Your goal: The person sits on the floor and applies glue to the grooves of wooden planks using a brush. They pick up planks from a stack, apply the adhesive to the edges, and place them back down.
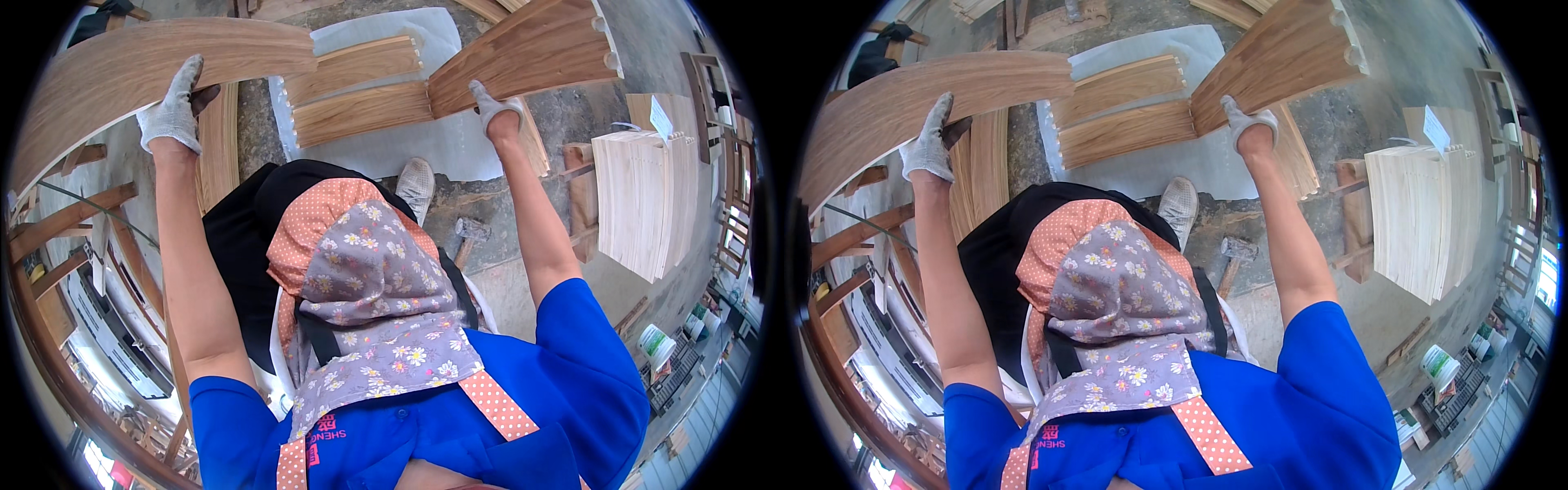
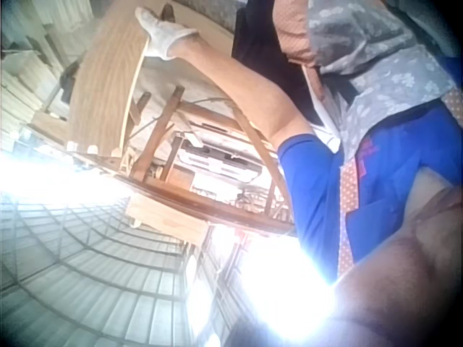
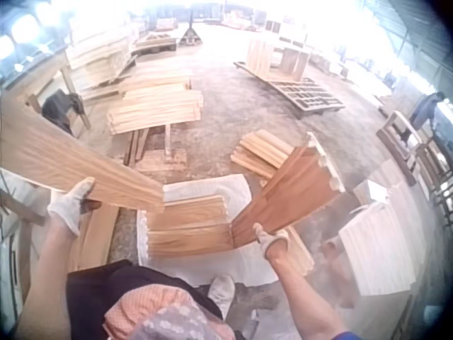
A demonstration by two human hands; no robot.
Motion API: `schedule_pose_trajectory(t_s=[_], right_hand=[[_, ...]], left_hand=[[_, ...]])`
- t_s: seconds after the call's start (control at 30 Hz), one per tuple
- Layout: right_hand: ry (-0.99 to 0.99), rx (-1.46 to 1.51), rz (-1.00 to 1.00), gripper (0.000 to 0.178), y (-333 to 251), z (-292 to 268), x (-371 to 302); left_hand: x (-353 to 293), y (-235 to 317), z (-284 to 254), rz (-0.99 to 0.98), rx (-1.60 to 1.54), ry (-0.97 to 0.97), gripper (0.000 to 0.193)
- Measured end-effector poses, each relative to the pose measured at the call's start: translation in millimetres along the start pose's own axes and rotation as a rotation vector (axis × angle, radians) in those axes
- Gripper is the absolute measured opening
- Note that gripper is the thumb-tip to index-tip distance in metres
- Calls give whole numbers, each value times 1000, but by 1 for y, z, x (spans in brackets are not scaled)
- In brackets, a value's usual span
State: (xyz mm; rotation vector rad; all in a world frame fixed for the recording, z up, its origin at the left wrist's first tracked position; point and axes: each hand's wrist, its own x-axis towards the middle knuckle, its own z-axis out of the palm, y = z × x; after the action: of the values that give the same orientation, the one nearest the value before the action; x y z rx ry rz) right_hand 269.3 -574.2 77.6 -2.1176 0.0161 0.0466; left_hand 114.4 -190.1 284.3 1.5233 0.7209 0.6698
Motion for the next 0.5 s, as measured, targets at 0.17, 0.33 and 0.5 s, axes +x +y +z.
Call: schedule_pose_trajectory(t_s=[0.17,0.33,0.5], right_hand=[[-4,-5,-28,44,1,-3,-1],[13,-278,-45,50,-36,6,-12],[-38,-185,43,57,-15,3,-2]], left_hand=[[-2,1,4,-20,-7,7,31],[2,-4,-11,-17,7,-4,31],[-1,-11,-14,-48,36,-13,34]])
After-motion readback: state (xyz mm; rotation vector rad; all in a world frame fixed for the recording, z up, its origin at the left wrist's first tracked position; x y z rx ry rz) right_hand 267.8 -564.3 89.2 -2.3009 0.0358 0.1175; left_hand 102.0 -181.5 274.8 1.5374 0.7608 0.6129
